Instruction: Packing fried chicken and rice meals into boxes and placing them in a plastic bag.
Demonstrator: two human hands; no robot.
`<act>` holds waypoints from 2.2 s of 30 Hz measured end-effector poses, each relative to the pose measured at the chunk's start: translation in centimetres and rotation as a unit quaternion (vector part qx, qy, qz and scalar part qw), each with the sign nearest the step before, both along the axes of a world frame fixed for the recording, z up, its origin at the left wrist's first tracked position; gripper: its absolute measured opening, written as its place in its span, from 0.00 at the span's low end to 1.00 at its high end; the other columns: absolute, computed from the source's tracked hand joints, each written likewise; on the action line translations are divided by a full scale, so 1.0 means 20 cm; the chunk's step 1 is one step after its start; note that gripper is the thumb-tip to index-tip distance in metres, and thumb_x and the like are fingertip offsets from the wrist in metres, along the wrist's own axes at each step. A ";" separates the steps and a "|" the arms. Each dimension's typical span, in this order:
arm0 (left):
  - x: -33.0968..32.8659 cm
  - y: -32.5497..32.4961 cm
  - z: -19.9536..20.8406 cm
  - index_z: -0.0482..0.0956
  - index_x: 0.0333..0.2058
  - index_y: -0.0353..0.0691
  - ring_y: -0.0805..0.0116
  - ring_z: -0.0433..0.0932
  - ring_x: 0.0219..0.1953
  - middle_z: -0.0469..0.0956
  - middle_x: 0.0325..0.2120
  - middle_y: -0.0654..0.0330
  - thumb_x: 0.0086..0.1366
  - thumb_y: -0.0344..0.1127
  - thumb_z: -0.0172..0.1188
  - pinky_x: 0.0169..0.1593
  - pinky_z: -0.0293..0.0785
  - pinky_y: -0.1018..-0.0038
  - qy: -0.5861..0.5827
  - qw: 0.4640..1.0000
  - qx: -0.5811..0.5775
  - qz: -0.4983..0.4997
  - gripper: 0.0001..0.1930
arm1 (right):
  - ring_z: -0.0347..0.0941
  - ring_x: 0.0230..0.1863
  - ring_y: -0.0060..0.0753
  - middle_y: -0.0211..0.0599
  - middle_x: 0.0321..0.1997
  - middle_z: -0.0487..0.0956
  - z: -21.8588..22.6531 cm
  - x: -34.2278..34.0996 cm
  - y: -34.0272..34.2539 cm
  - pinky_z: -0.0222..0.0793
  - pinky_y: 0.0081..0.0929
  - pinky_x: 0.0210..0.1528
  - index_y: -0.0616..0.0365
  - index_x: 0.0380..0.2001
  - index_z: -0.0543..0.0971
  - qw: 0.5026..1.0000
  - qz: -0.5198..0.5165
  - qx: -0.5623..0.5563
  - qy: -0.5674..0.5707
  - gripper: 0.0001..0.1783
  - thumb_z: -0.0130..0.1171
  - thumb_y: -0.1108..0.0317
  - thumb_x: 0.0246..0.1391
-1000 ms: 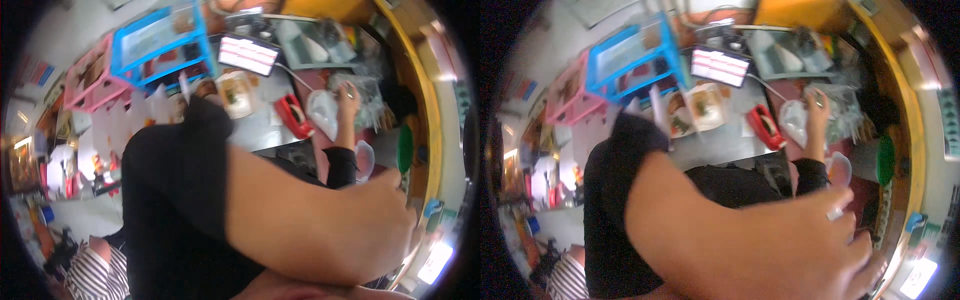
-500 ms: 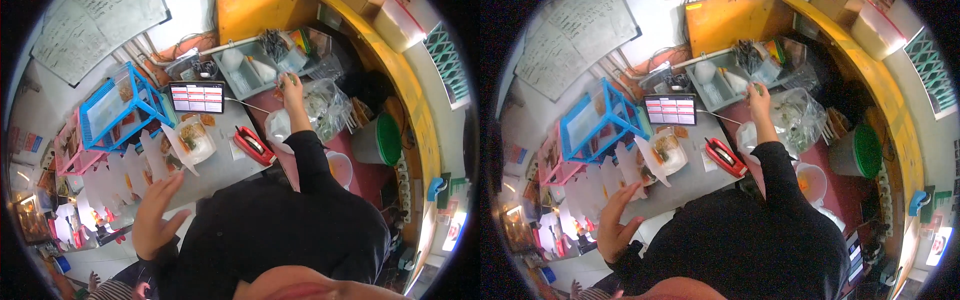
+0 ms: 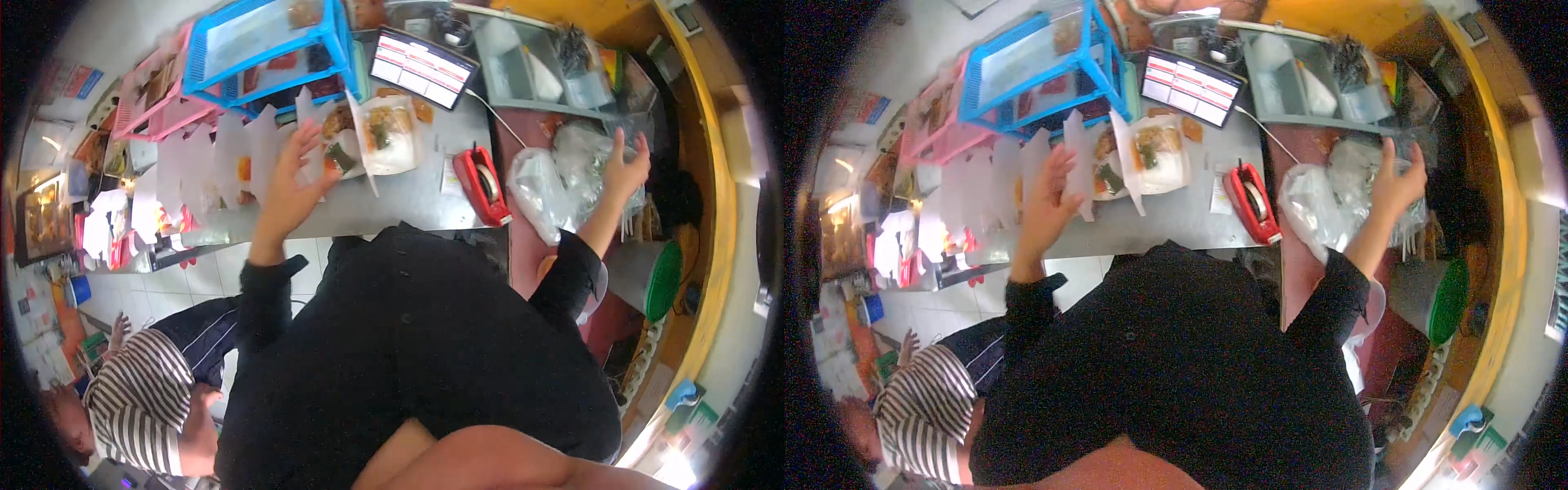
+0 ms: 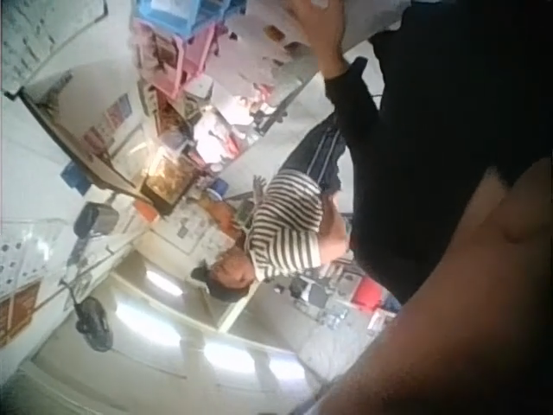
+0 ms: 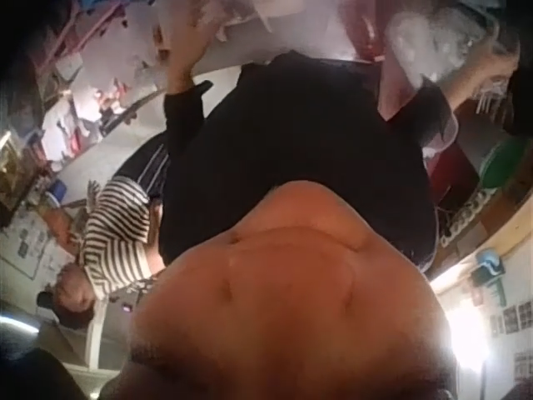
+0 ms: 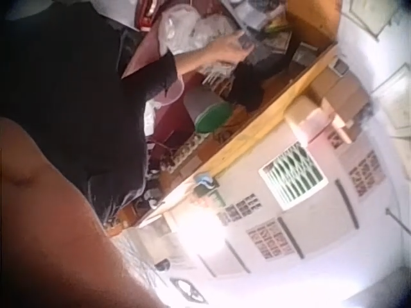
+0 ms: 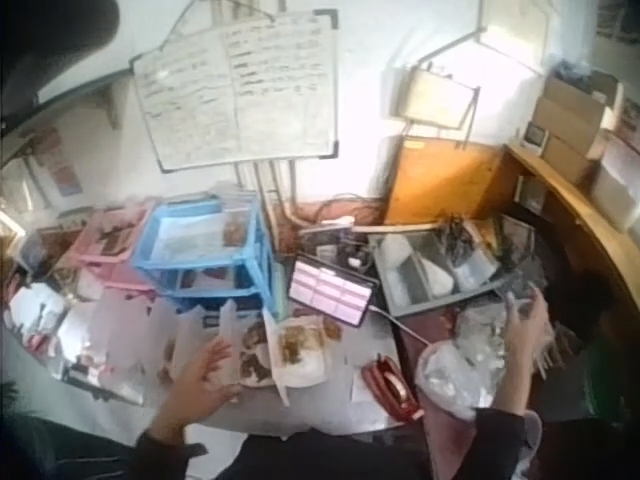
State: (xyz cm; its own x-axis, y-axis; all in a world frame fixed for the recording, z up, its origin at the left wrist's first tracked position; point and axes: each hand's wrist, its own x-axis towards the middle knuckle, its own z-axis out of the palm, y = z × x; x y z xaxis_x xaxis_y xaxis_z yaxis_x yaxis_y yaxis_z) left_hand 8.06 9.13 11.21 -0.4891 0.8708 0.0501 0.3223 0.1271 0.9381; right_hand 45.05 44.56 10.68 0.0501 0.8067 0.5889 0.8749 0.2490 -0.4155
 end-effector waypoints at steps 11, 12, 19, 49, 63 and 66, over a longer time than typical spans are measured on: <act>0.30 0.23 -1.05 0.52 0.60 0.28 0.56 0.58 0.61 0.59 0.58 0.43 0.63 0.35 0.51 0.61 0.55 0.68 -0.053 0.988 0.035 0.144 0.30 | 0.71 0.49 0.52 0.54 0.45 0.75 -0.90 -1.53 -0.38 0.66 0.36 0.51 0.62 0.48 0.73 0.757 0.540 -0.327 -0.168 0.32 0.55 0.46 0.47; 0.31 0.21 -1.05 0.52 0.60 0.28 0.56 0.58 0.61 0.59 0.58 0.43 0.63 0.35 0.51 0.61 0.55 0.68 -0.058 0.988 0.028 0.139 0.30 | 0.71 0.49 0.53 0.57 0.45 0.75 -0.98 -1.49 -0.36 0.66 0.38 0.52 0.63 0.49 0.72 0.768 0.536 -0.294 -0.192 0.35 0.53 0.43 0.48; 0.19 -0.05 -0.94 0.69 0.48 0.29 0.65 0.74 0.43 0.76 0.40 0.52 0.65 0.32 0.44 0.50 0.66 0.72 -0.245 0.931 -0.007 0.269 0.16 | 0.67 0.55 0.54 0.61 0.53 0.69 -1.02 -1.03 -0.66 0.62 0.37 0.56 0.69 0.58 0.59 0.787 0.420 -0.444 -0.086 0.54 0.62 0.37 0.38; 0.46 -0.25 -1.12 0.54 0.62 0.46 0.42 0.56 0.62 0.44 0.62 0.35 0.43 0.41 0.72 0.60 0.59 0.64 0.032 0.995 -0.075 -0.058 0.48 | 0.43 0.69 0.51 0.55 0.69 0.46 -1.06 -0.40 -0.96 0.42 0.32 0.67 0.61 0.63 0.52 0.687 0.611 -0.394 -0.013 0.58 0.73 0.51 0.33; 0.35 -0.25 -1.22 0.57 0.62 0.50 0.45 0.56 0.61 0.50 0.60 0.38 0.50 0.46 0.66 0.60 0.58 0.68 0.112 0.965 -0.135 -0.194 0.42 | 0.50 0.67 0.52 0.45 0.70 0.44 -1.06 -0.40 -1.05 0.52 0.38 0.64 0.40 0.59 0.66 0.695 0.629 -0.346 -0.032 0.32 0.55 0.73 0.47; 0.38 -0.21 -1.16 0.57 0.62 0.53 0.43 0.52 0.63 0.47 0.61 0.38 0.52 0.51 0.64 0.61 0.54 0.59 0.083 0.958 -0.159 -0.225 0.40 | 0.43 0.69 0.56 0.47 0.70 0.43 -1.08 -0.36 -1.09 0.48 0.50 0.64 0.38 0.62 0.61 0.740 0.587 -0.273 -0.182 0.35 0.53 0.72 0.49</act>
